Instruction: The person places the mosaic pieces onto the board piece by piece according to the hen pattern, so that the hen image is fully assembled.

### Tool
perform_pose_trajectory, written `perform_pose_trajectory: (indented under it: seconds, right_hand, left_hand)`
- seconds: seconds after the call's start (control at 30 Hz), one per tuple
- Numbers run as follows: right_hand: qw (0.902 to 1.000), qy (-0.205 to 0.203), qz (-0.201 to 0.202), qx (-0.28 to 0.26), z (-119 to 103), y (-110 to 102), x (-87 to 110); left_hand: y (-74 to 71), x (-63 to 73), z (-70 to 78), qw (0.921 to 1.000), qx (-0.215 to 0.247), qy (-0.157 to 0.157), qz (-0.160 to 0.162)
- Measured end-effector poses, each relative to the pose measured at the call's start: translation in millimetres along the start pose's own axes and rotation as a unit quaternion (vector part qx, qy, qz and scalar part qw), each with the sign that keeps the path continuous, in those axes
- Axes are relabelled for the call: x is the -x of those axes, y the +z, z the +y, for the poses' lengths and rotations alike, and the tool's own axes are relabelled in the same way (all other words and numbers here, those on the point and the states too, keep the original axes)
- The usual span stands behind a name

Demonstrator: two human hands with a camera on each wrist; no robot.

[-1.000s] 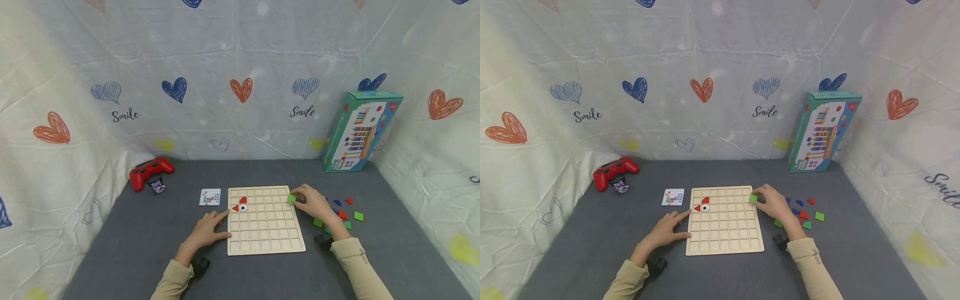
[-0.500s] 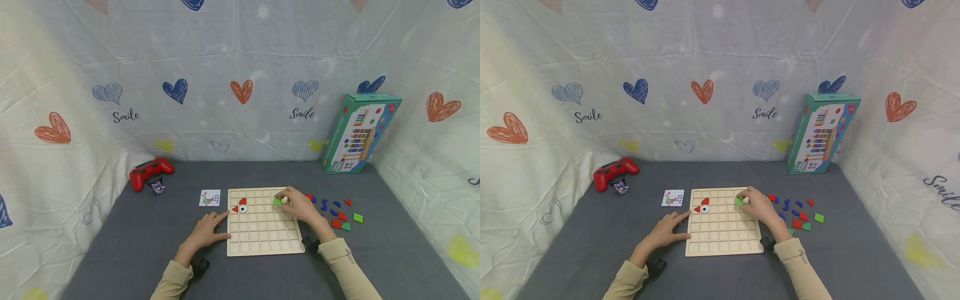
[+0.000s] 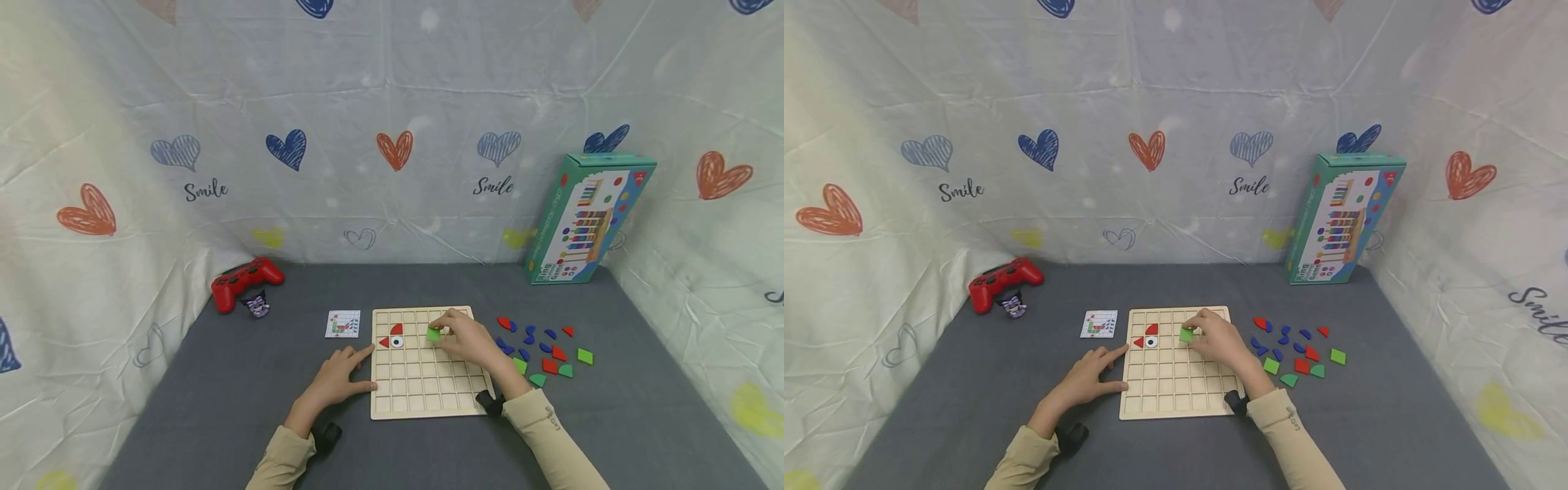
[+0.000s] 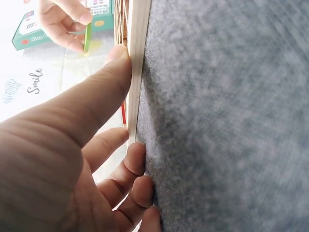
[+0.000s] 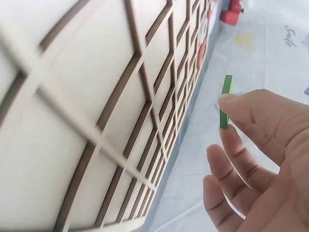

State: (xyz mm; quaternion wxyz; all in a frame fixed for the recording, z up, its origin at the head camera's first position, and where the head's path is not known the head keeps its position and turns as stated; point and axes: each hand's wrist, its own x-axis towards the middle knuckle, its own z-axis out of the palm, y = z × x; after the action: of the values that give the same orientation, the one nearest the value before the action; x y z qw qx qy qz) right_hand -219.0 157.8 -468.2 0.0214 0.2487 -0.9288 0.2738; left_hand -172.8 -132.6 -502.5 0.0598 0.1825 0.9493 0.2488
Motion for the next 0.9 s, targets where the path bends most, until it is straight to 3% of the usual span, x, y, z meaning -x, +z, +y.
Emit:
perform_pose_trajectory:
  seconds: [0.27,0.9]
  right_hand:
    - [0.9999,0.001,-0.015,0.003,-13.6,8.8,-6.7]
    - [0.9973,-0.046,-0.057,0.008,-36.8,33.3,-20.7]
  left_hand:
    - [0.5,-0.5,-0.3,1.0000,-0.001,-0.002,0.000]
    - [-1.0,-1.6,0.8,0.9999,-0.002,-0.014,-0.009]
